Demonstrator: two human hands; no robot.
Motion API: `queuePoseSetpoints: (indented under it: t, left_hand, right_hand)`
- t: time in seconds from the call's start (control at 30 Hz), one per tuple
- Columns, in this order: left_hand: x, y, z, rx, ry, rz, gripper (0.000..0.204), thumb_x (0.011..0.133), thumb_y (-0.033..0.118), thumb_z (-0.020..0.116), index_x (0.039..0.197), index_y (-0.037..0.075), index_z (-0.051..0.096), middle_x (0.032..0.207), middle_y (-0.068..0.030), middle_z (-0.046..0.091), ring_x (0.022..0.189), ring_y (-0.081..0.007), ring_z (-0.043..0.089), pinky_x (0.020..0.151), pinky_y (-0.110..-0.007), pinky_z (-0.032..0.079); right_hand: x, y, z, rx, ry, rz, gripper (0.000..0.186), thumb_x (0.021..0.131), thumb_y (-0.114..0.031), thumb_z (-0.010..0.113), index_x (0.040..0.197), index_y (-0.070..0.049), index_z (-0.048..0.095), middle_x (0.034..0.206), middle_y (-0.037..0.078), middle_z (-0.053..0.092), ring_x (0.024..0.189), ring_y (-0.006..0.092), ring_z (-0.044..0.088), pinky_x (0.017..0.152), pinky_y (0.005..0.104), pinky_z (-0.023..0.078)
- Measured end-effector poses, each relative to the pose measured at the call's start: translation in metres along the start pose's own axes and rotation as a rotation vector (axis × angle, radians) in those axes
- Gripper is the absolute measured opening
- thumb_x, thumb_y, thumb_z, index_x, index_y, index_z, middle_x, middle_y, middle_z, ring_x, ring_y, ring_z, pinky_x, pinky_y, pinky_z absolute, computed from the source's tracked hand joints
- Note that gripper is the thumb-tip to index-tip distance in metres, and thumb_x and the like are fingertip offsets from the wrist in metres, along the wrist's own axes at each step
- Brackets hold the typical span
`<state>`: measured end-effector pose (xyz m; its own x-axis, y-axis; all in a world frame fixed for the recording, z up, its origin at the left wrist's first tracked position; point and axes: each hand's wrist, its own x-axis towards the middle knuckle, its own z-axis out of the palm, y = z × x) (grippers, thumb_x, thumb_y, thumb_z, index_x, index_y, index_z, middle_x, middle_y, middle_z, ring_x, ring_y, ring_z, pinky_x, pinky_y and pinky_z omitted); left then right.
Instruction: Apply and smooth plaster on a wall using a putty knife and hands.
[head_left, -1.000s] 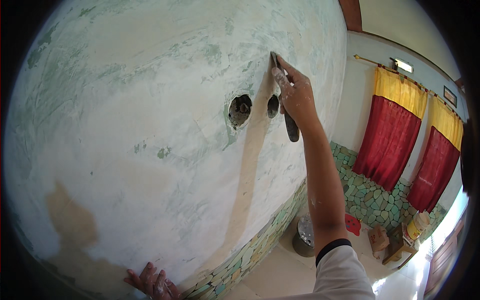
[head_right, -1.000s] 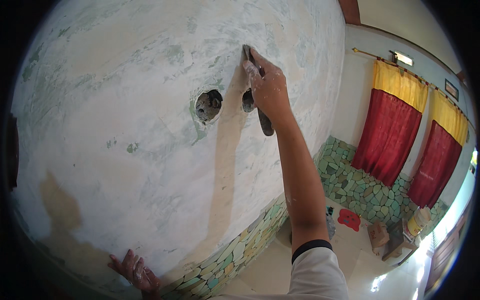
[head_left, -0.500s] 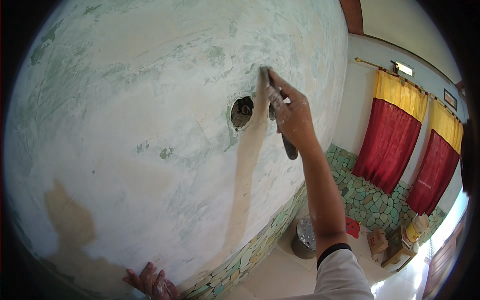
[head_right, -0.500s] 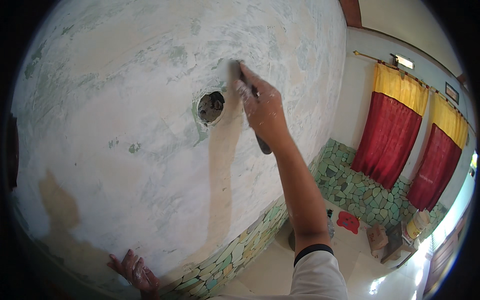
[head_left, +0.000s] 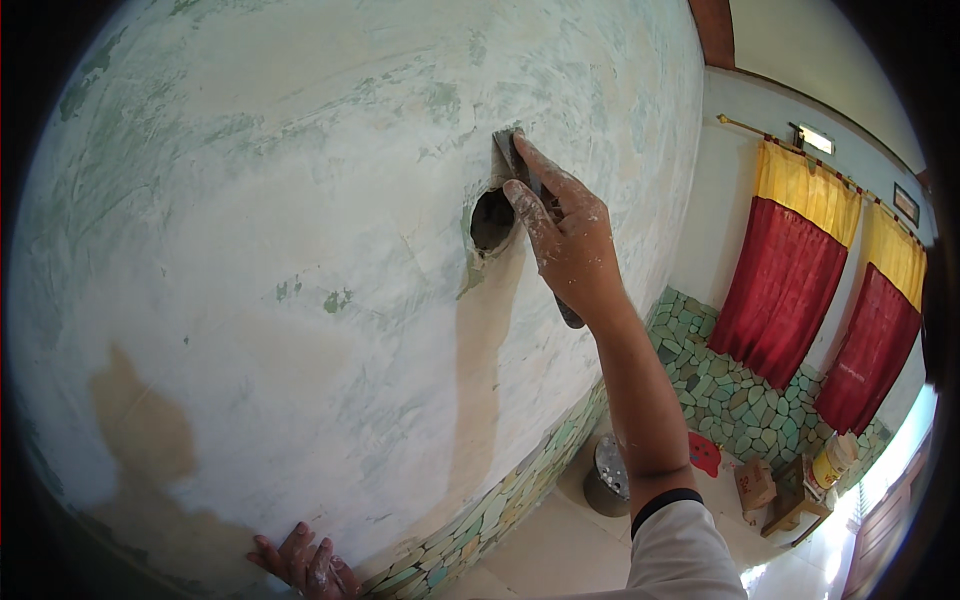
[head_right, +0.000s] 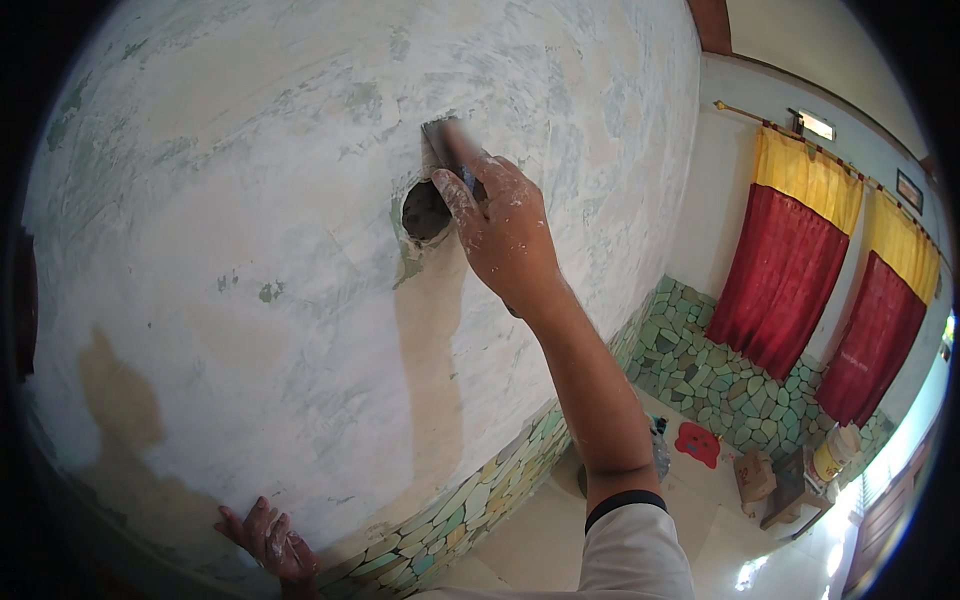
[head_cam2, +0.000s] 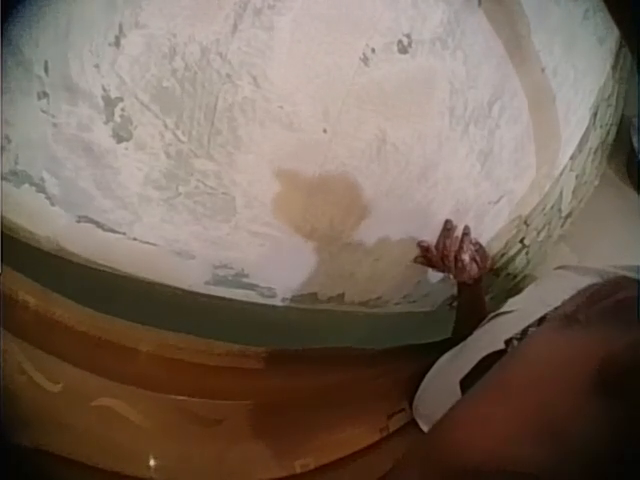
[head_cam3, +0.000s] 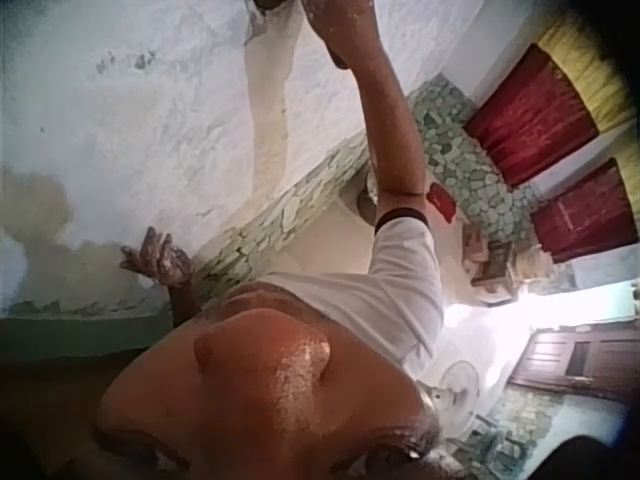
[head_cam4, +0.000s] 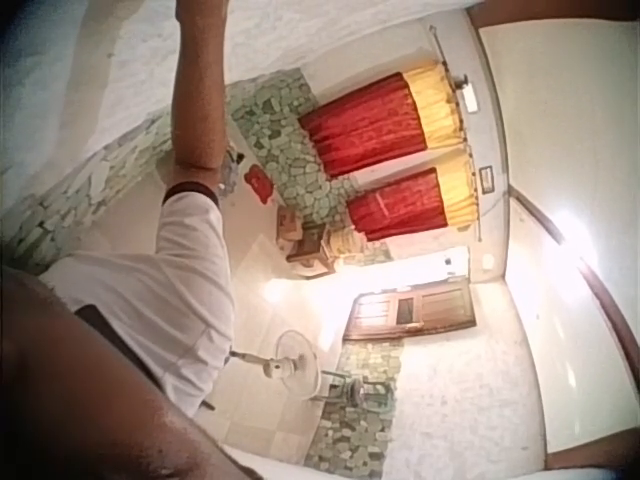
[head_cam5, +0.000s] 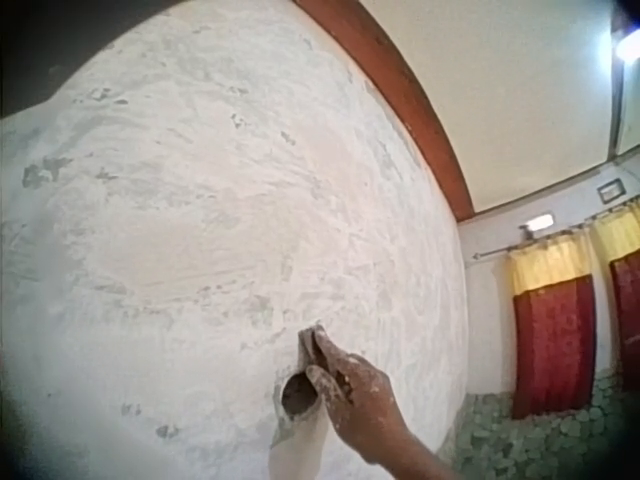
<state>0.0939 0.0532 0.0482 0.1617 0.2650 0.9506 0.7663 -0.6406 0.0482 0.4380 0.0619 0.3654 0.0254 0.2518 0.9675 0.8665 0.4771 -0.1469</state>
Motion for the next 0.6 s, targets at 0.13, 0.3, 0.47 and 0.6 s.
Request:
queuePoseSetpoints:
  t: [0.13,0.3,0.47,0.6]
  left_hand:
    - [0.002,0.000,0.001,-0.016,0.042,0.013,0.019,0.088,0.021,0.043,0.095,0.009,0.056,0.108,-0.0141,0.060,0.131,-0.0486,0.030,0.108,-0.066,-0.001]
    - [0.001,-0.014,0.000,0.195,-0.011,0.242,0.019,0.088,0.020,0.042,0.095,0.009,0.056,0.109,-0.0138,0.060,0.131,-0.0487,0.029,0.108,-0.065,-0.001]
    - [0.002,-0.004,0.002,0.041,0.020,0.041,0.017,0.088,0.019,0.042,0.095,0.009,0.055,0.111,-0.0138,0.059,0.131,-0.0488,0.029,0.108,-0.065,-0.001]
    - [0.004,-0.005,0.003,0.027,0.041,0.062,0.016,0.088,0.019,0.043,0.095,0.009,0.055,0.112,-0.0136,0.059,0.131,-0.0492,0.029,0.108,-0.065,-0.001]
  right_hand:
    - [0.001,-0.001,0.000,0.032,0.003,0.004,0.041,0.088,-0.014,0.061,0.127,-0.003,0.053,0.096,0.021,0.063,0.086,0.0310,0.058,0.080,0.0353,0.046]
    - [-0.003,0.000,-0.003,-0.007,-0.015,-0.009,0.041,0.089,-0.014,0.061,0.127,-0.003,0.053,0.096,0.020,0.063,0.087,0.0311,0.058,0.080,0.0354,0.046]
    - [-0.005,-0.001,-0.004,0.014,-0.080,0.071,0.041,0.092,-0.010,0.058,0.131,-0.002,0.050,0.119,0.016,0.060,0.105,0.0141,0.056,0.093,0.0266,0.042]
    - [-0.006,-0.001,-0.010,0.028,-0.106,0.086,0.040,0.092,-0.010,0.058,0.130,-0.001,0.050,0.119,0.017,0.060,0.105,0.0147,0.056,0.093,0.0267,0.042]
